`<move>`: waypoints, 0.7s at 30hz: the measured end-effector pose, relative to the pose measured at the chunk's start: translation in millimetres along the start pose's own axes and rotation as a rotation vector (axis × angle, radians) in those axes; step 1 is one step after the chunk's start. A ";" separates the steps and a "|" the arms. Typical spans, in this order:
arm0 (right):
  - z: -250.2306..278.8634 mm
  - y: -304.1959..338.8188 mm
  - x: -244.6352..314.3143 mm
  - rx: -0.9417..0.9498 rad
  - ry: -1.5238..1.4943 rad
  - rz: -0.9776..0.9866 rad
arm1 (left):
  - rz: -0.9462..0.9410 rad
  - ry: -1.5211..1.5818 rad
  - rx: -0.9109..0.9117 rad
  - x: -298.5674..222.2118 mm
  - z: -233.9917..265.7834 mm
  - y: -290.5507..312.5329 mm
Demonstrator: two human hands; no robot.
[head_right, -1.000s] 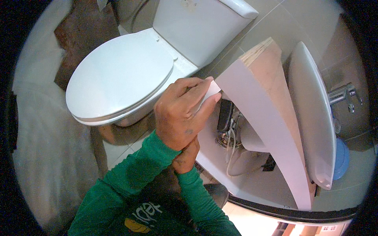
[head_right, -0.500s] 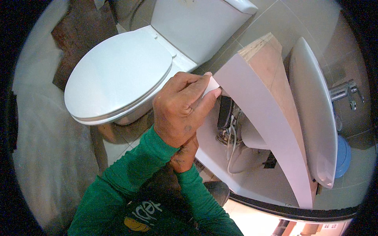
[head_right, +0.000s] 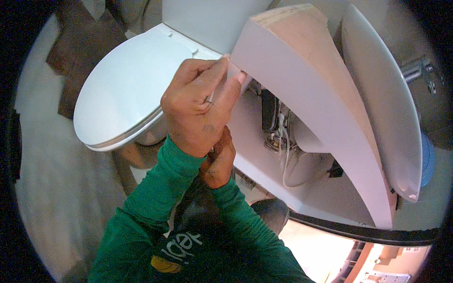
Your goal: The person kneels beside a white toilet and installs a white plastic trim piece along the base, pressing it into place and wiping the area with a cloth. The person also briefly opens the toilet lid and interacts with the plumbing underneath the sink.
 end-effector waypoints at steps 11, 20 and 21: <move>-2.6 -7.2 -8.4 0.004 -0.150 -0.057 | -0.024 0.057 -0.039 5.4 -3.6 0.8; 27.6 -19.0 -9.8 0.001 0.354 0.136 | -0.040 0.125 -0.276 18.9 -5.8 19.4; 27.3 -18.1 -8.3 0.020 0.427 0.161 | -0.030 0.117 -0.313 21.3 -7.0 25.4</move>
Point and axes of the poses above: each hand's wrist, its own y-axis away from the middle knuckle, its own z-axis out of the back of the hand, x = y × z, the point moved 10 cm from there along -y, towards the middle knuckle, and after that the axes turned 3 degrees about y, right-handed, at the moved point
